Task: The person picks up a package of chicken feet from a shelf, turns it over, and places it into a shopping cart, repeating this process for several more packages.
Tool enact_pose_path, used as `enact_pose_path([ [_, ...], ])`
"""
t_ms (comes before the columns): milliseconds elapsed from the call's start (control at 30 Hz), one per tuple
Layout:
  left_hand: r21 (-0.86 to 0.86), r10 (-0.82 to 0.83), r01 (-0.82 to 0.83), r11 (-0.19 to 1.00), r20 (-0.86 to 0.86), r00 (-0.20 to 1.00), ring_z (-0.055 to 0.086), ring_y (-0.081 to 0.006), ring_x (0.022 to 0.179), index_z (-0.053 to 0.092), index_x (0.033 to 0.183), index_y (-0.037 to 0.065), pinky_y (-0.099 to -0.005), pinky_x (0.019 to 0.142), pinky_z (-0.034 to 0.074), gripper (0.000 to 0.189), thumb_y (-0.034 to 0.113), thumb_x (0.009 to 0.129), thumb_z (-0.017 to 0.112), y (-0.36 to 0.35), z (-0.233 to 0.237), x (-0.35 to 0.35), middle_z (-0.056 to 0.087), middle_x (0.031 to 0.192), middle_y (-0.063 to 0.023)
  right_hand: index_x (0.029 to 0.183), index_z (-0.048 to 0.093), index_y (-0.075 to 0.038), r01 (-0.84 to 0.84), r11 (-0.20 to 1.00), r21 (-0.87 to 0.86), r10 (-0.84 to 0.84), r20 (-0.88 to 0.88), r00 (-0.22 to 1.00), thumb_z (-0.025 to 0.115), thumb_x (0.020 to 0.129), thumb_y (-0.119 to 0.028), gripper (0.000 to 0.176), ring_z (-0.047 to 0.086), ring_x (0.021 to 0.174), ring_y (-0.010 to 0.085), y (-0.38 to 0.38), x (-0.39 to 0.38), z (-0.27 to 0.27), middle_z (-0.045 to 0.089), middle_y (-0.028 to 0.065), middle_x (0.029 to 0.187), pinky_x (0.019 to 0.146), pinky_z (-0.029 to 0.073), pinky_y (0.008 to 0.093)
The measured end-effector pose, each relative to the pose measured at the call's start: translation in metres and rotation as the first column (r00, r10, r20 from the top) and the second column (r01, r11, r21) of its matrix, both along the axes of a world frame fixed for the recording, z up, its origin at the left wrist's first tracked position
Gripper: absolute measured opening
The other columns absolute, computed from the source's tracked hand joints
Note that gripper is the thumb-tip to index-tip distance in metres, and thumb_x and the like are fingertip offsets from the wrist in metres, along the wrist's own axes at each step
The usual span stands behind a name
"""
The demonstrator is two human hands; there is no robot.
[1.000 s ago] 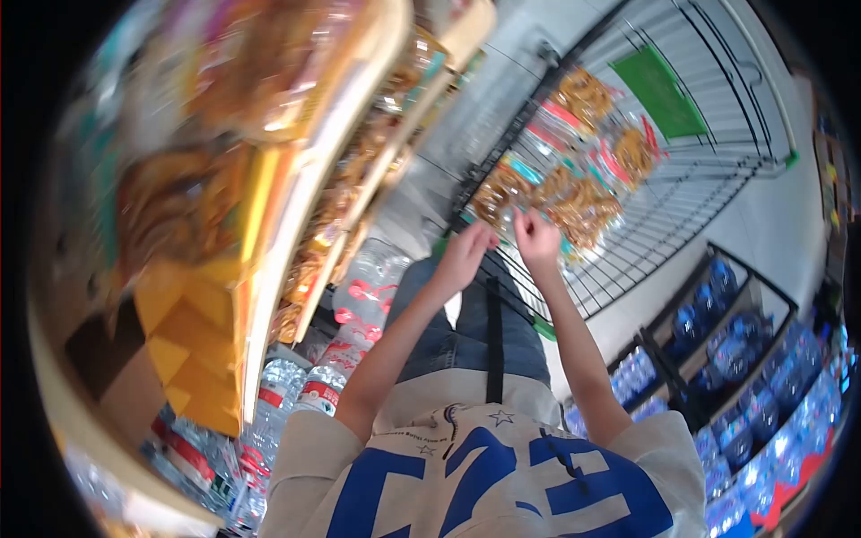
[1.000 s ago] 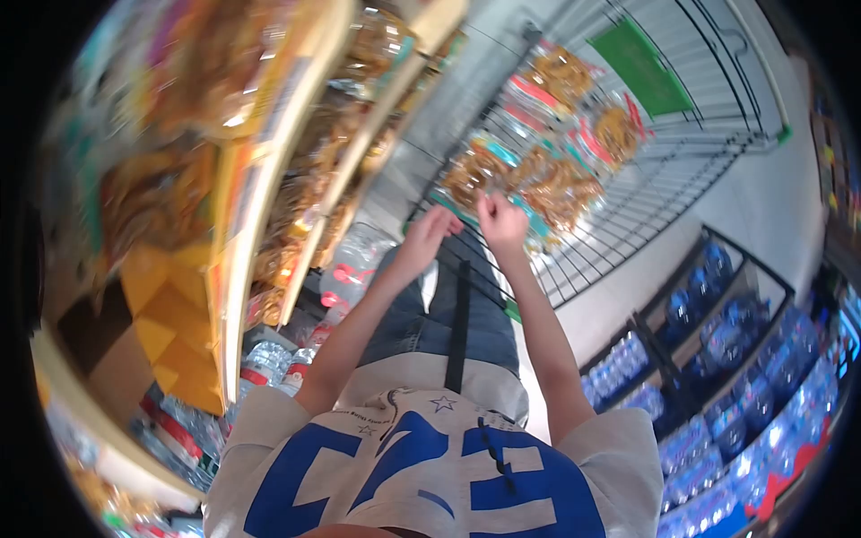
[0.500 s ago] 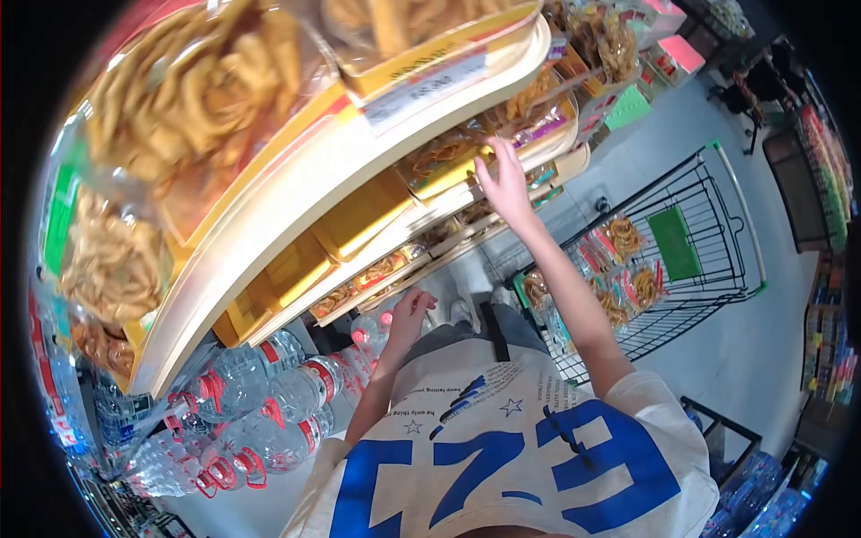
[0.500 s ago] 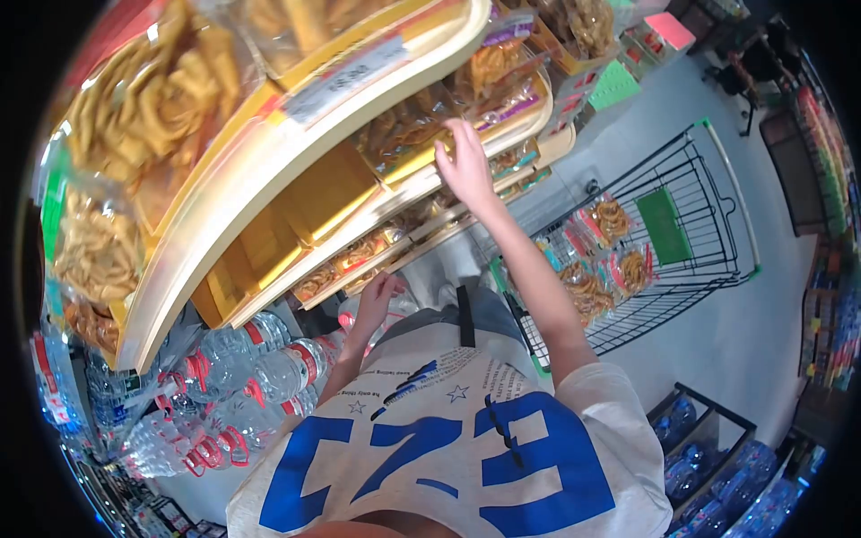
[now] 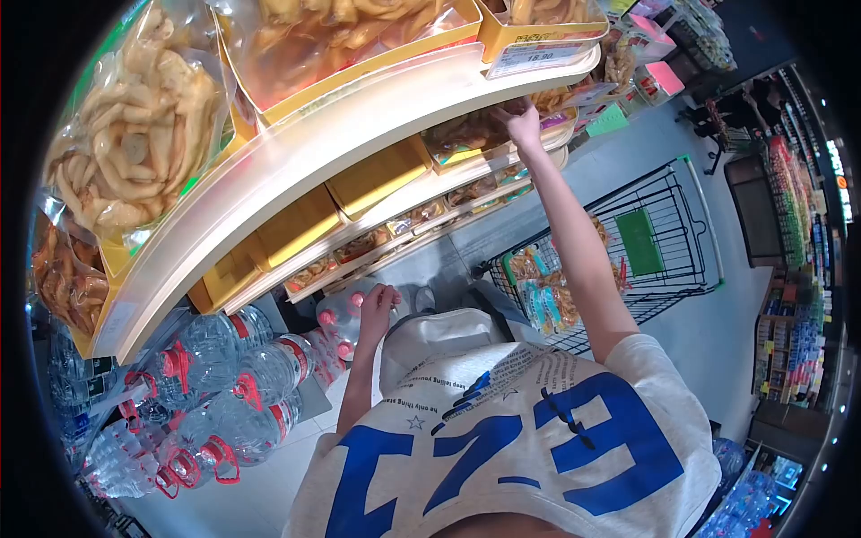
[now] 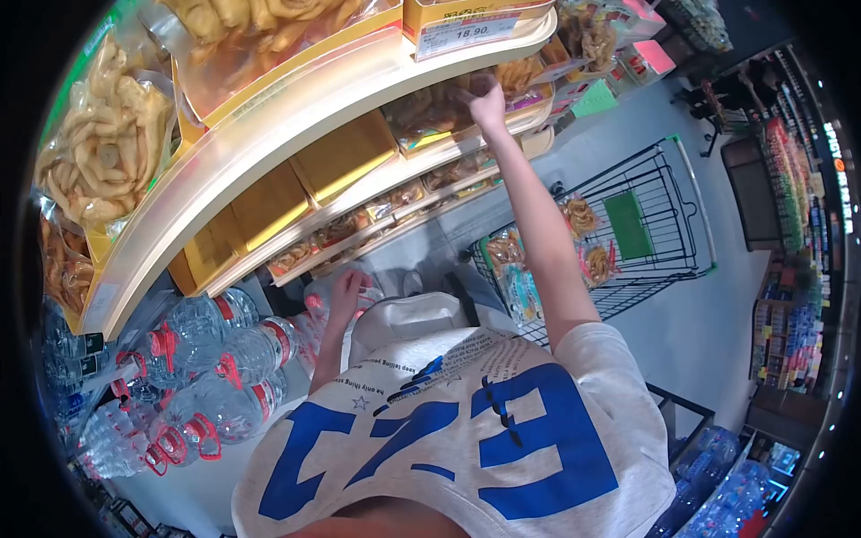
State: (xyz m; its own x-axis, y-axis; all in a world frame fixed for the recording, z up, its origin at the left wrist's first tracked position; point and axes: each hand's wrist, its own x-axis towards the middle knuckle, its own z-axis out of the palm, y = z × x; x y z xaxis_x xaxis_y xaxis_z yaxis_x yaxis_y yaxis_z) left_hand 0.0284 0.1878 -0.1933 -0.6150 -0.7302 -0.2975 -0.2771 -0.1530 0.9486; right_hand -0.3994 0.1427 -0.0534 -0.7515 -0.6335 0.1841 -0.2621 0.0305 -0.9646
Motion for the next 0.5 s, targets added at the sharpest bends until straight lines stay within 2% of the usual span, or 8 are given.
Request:
enact_pose_path([
  [100, 0.014, -0.002, 0.003, 1.0, -0.107, 0.994, 0.06, -0.0112, 0.073, 0.057, 0.088, 0.001, -0.0246, 0.066, 0.046, 0.026, 0.024, 0.095, 0.047, -0.006, -0.007, -0.009, 0.064, 0.082, -0.0057, 0.095, 0.054, -0.002, 0.036, 0.999, 0.007, -0.036, -0.06, 0.998, 0.077, 0.067, -0.004, 0.036, 0.055, 0.074, 0.0094, 0.012, -0.006, -0.007, 0.055, 0.0005, 0.075, 0.069, 0.047, 0.0254],
  [133, 0.003, -0.022, 0.022, 1.0, -0.091, 0.996, 0.06, -0.0113, 0.073, 0.057, 0.088, 0.001, -0.0248, 0.066, 0.046, 0.026, 0.024, 0.095, 0.047, -0.01, -0.006, -0.013, 0.064, 0.083, -0.0058, 0.098, 0.054, 0.0, 0.075, 0.995, 0.071, -0.066, -0.119, 0.991, 0.075, 0.068, 0.0, 0.037, 0.057, 0.079, 0.0106, 0.016, -0.005, -0.008, 0.059, 0.003, 0.082, 0.071, 0.048, 0.0251],
  [267, -0.025, -0.047, 0.045, 0.999, -0.106, 0.993, 0.061, -0.0117, 0.075, 0.057, 0.088, 0.002, -0.0255, 0.067, 0.046, 0.025, 0.024, 0.094, 0.047, -0.028, 0.008, -0.028, 0.064, 0.085, -0.0061, 0.105, 0.054, 0.002, 0.064, 0.995, -0.08, -0.072, -0.104, 0.992, 0.069, 0.071, 0.007, 0.037, 0.059, 0.086, 0.0127, 0.024, 0.003, -0.013, 0.064, 0.0085, 0.097, 0.078, 0.049, 0.0266],
  [300, -0.028, -0.04, 0.037, 0.999, -0.126, 0.991, 0.061, -0.0118, 0.075, 0.057, 0.088, 0.002, -0.0256, 0.067, 0.046, 0.025, 0.024, 0.094, 0.047, -0.032, 0.013, -0.03, 0.064, 0.085, -0.0062, 0.099, 0.055, 0.0, 0.098, 0.984, -0.15, -0.11, -0.077, 0.991, 0.061, 0.078, 0.004, 0.023, 0.058, 0.082, 0.0121, 0.024, 0.015, -0.004, 0.062, 0.0047, 0.09, 0.075, 0.048, 0.027],
  [367, -0.025, -0.029, 0.025, 0.999, -0.153, 0.988, 0.06, -0.0117, 0.075, 0.056, 0.088, 0.002, -0.0253, 0.068, 0.046, 0.025, 0.024, 0.094, 0.047, -0.038, 0.028, -0.03, 0.064, 0.085, -0.0056, 0.089, 0.057, -0.003, 0.087, 0.945, -0.314, -0.166, -0.234, 0.958, 0.06, 0.085, -0.012, 0.011, 0.057, 0.077, 0.0111, 0.027, 0.008, -0.021, 0.061, 0.0045, 0.08, 0.071, 0.046, 0.023],
  [400, -0.027, -0.021, 0.017, 0.999, -0.152, 0.988, 0.06, -0.0116, 0.075, 0.056, 0.088, 0.002, -0.0253, 0.068, 0.045, 0.025, 0.024, 0.094, 0.047, -0.041, 0.031, -0.03, 0.064, 0.085, -0.0054, 0.083, 0.055, -0.006, 0.057, 0.884, -0.463, 0.02, 0.158, 0.987, 0.047, 0.09, -0.01, 0.012, 0.055, 0.072, 0.0107, 0.026, 0.006, -0.019, 0.057, 0.004, 0.075, 0.067, 0.045, 0.022],
  [433, -0.029, -0.017, 0.013, 0.999, -0.147, 0.989, 0.06, -0.0116, 0.075, 0.056, 0.088, 0.002, -0.0252, 0.068, 0.045, 0.024, 0.024, 0.094, 0.047, -0.043, 0.031, -0.029, 0.064, 0.084, -0.0052, 0.082, 0.055, -0.007, 0.107, 0.869, -0.483, 0.057, 0.313, 0.948, 0.044, 0.089, -0.007, 0.013, 0.055, 0.076, 0.0114, 0.029, 0.009, -0.02, 0.06, 0.0055, 0.083, 0.07, 0.046, 0.024],
  [500, -0.017, -0.019, 0.017, 1.0, -0.138, 0.99, 0.059, -0.0111, 0.077, 0.056, 0.088, 0.003, -0.0251, 0.069, 0.045, 0.025, 0.025, 0.095, 0.046, -0.044, 0.031, -0.028, 0.063, 0.084, -0.0045, 0.081, 0.055, -0.006, 0.097, 0.957, -0.273, -0.06, 0.141, 0.988, 0.043, 0.086, -0.004, 0.013, 0.056, 0.09, 0.0174, 0.037, 0.011, -0.027, 0.061, 0.0098, 0.093, 0.084, 0.044, 0.029],
])
